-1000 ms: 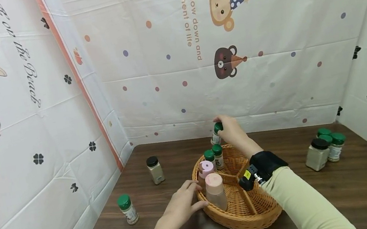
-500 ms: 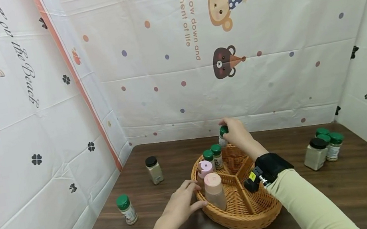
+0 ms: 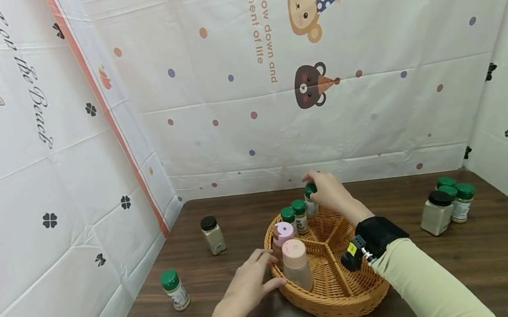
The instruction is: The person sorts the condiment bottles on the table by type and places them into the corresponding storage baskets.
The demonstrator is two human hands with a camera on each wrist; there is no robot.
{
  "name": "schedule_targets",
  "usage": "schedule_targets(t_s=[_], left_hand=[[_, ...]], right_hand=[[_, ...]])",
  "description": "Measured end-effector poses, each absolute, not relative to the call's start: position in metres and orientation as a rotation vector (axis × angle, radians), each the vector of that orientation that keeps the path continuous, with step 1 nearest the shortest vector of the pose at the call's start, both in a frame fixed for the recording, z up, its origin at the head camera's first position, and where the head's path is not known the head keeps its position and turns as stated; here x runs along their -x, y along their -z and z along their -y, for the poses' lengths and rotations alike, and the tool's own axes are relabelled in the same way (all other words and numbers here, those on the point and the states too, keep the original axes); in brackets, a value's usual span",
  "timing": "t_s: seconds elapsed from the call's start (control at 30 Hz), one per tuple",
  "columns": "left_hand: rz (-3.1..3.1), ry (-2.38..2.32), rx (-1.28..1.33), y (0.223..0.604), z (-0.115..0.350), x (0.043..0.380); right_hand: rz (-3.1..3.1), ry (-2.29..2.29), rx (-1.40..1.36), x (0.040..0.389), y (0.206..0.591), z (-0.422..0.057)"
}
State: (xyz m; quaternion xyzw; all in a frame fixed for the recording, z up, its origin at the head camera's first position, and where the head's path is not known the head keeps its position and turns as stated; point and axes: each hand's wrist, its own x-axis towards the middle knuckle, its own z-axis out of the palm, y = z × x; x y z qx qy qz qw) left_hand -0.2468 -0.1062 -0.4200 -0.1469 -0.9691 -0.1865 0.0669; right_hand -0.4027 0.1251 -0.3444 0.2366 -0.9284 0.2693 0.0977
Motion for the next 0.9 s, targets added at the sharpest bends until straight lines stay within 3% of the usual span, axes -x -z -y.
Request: schedule_targets(t_s=[0.9], left_hand=[[2.927,0.578,0.451,0.420,0.105,0.248]], right_hand=[[2.848,-0.794,-0.697,0.401,0.362,-0.123]])
